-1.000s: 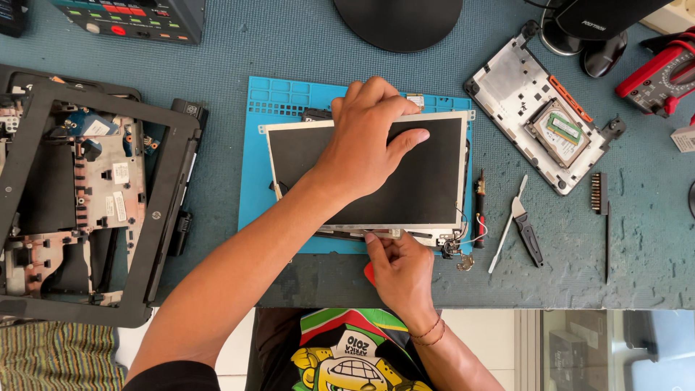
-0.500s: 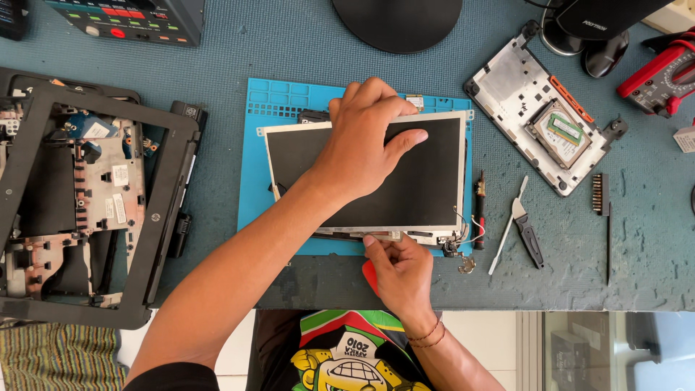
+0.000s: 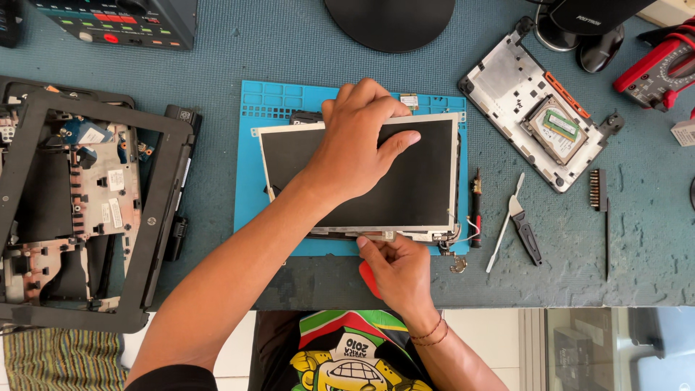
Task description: The person uses a screwdriver to remove screws from the back of a laptop screen assembly. They then detach the screen panel from its frame and set it aside on the workbench.
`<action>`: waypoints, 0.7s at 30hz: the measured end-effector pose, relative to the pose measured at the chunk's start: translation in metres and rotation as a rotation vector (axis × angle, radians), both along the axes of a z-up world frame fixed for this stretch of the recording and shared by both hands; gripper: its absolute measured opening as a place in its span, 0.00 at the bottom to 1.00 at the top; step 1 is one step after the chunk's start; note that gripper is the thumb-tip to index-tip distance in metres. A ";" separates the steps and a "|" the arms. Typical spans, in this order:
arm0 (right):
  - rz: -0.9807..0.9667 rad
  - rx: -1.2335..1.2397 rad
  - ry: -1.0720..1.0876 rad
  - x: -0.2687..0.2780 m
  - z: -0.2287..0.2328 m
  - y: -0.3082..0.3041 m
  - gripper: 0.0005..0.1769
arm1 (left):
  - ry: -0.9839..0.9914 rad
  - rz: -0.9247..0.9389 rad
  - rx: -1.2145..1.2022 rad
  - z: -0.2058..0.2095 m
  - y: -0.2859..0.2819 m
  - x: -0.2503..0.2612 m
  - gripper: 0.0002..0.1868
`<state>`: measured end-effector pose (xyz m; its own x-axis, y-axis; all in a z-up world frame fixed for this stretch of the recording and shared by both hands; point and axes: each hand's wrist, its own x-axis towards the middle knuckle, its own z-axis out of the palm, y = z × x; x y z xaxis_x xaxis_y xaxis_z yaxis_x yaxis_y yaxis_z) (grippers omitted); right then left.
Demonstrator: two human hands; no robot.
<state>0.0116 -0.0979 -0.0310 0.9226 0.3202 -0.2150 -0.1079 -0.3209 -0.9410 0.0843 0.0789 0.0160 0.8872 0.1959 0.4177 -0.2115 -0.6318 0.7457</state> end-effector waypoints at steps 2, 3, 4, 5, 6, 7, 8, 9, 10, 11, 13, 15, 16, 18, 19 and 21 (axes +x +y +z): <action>-0.001 -0.084 0.004 0.002 0.000 -0.004 0.07 | 0.005 0.003 -0.013 0.006 -0.003 -0.002 0.12; 0.000 -0.169 0.010 0.003 0.000 -0.007 0.10 | 0.011 0.009 -0.028 0.009 -0.004 -0.003 0.13; -0.003 -0.168 0.007 0.001 0.013 -0.010 0.10 | 0.007 0.006 -0.026 0.012 -0.005 -0.003 0.13; 0.068 -0.339 -0.115 -0.002 0.026 -0.013 0.11 | 0.065 0.012 0.010 0.014 -0.005 -0.002 0.12; 0.139 -0.509 -0.237 -0.004 0.039 -0.016 0.13 | 0.123 0.019 0.046 0.017 -0.006 -0.002 0.12; 0.137 -0.508 -0.241 -0.002 0.053 -0.026 0.13 | 0.120 0.019 0.048 0.017 -0.006 -0.001 0.12; 0.395 -0.345 -0.289 -0.001 0.067 -0.035 0.10 | 0.144 0.002 0.022 0.017 -0.006 -0.001 0.11; 0.651 -0.178 -0.334 0.000 0.080 -0.045 0.10 | 0.169 -0.016 -0.003 0.017 -0.006 0.000 0.11; 0.647 -0.178 -0.331 0.005 0.095 -0.053 0.10 | 0.171 -0.020 -0.003 0.017 -0.005 0.001 0.11; 0.733 0.011 -0.165 0.010 0.109 -0.061 0.11 | 0.139 -0.019 0.017 0.017 -0.004 0.002 0.08; 0.812 0.203 0.009 0.019 0.125 -0.074 0.19 | 0.111 -0.018 0.036 0.015 -0.005 0.003 0.06; 0.806 0.247 -0.054 0.027 0.128 -0.082 0.17 | 0.131 -0.038 0.055 0.015 -0.007 0.004 0.07; 0.805 0.251 -0.062 0.031 0.119 -0.089 0.17 | 0.126 -0.039 0.061 0.016 -0.008 0.004 0.07; 0.326 0.323 -0.560 0.038 0.102 -0.105 0.12 | 0.163 -0.040 0.084 0.018 -0.012 0.001 0.08; 0.324 0.323 -0.556 0.046 0.098 -0.103 0.12 | 0.168 -0.041 0.083 0.021 -0.013 -0.001 0.08; -0.101 0.107 -0.441 0.063 0.092 -0.098 0.21 | 0.132 -0.019 0.109 0.027 -0.015 -0.003 0.07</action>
<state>0.0750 -0.1955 0.0608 0.9463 0.2228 0.2341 0.2842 -0.2283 -0.9312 0.0812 0.0638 0.0433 0.9388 0.1391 0.3151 -0.1286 -0.7071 0.6953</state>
